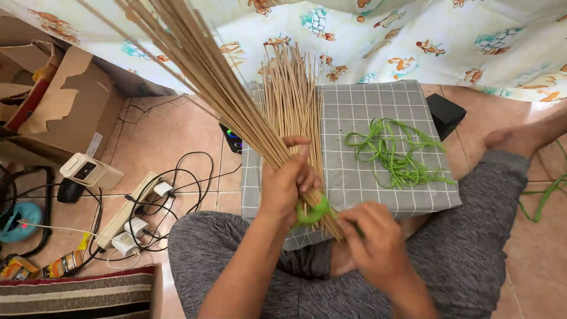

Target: The person is organizing thin bamboo sticks into bundles and securing each bundle by tying a green plastic strip around it.

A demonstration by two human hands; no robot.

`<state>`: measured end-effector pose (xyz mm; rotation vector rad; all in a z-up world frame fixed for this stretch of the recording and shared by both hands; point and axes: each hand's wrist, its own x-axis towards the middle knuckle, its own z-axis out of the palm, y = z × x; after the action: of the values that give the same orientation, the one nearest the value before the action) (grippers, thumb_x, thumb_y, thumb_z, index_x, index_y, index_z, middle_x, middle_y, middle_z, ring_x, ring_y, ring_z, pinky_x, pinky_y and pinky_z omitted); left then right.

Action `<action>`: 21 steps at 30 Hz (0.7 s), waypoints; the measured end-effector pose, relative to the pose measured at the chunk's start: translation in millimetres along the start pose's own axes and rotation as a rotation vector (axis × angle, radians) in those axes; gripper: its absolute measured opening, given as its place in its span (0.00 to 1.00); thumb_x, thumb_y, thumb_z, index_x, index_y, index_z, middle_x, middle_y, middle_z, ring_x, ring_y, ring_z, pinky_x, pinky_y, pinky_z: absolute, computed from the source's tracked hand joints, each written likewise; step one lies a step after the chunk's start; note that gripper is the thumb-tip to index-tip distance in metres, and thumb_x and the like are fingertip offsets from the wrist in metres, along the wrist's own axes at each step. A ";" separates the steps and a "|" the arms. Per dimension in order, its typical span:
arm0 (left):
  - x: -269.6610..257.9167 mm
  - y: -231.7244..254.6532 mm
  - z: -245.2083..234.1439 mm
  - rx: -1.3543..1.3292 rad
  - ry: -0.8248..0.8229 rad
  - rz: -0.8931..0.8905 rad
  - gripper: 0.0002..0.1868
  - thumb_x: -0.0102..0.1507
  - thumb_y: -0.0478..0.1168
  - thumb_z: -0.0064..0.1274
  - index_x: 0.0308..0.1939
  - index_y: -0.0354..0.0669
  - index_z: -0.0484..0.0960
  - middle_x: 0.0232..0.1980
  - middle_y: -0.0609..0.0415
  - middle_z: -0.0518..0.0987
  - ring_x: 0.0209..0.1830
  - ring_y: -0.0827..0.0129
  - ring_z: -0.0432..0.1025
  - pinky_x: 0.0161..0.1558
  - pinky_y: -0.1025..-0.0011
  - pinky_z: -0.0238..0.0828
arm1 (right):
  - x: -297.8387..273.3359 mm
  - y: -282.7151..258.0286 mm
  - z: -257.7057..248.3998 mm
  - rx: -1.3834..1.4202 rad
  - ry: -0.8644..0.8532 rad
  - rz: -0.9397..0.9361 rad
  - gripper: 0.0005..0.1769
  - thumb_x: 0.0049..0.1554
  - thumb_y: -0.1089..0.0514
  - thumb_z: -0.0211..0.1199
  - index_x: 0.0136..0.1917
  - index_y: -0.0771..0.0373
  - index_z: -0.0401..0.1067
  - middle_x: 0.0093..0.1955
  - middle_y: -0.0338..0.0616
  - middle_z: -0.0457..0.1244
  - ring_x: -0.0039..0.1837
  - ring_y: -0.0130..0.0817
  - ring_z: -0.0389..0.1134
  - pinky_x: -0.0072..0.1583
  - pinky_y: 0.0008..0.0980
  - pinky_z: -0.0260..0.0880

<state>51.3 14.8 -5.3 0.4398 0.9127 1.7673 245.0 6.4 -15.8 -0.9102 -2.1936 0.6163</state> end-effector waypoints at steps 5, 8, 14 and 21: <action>7.0 7.5 18.1 0.038 0.221 0.128 0.09 0.66 0.35 0.51 0.51 0.41 0.75 0.21 0.63 0.61 0.16 0.78 0.57 0.25 0.74 0.67 | 3.8 -21.9 3.7 0.079 -0.072 -0.208 0.06 0.49 0.63 0.64 0.43 0.61 0.75 0.41 0.38 0.67 0.44 0.35 0.64 0.54 0.36 0.62; 0.8 12.1 22.8 0.192 0.202 0.134 0.17 0.66 0.41 0.54 0.54 0.36 0.72 0.26 0.59 0.67 0.21 0.78 0.63 0.32 0.72 0.75 | 2.0 -19.3 0.8 0.146 -0.062 -0.124 0.08 0.49 0.64 0.64 0.44 0.61 0.78 0.48 0.39 0.67 0.49 0.35 0.65 0.54 0.33 0.66; -11.8 6.2 26.5 0.341 0.062 0.081 0.16 0.67 0.39 0.52 0.55 0.36 0.71 0.39 0.49 0.77 0.30 0.66 0.76 0.37 0.67 0.80 | 4.0 -5.8 0.9 0.058 0.097 -0.022 0.22 0.49 0.68 0.65 0.59 0.63 0.75 0.60 0.44 0.67 0.44 0.29 0.68 0.42 0.26 0.67; -16.6 -3.3 24.2 0.293 0.029 0.018 0.12 0.66 0.38 0.54 0.51 0.38 0.72 0.30 0.55 0.72 0.18 0.74 0.65 0.22 0.74 0.65 | -15.8 41.8 36.8 0.865 0.140 0.405 0.09 0.56 0.68 0.61 0.52 0.66 0.71 0.58 0.51 0.68 0.59 0.38 0.70 0.62 0.37 0.71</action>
<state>76.0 9.1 9.9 0.6123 1.1980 1.6649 244.3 15.5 -73.0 -0.8610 -1.3732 1.4839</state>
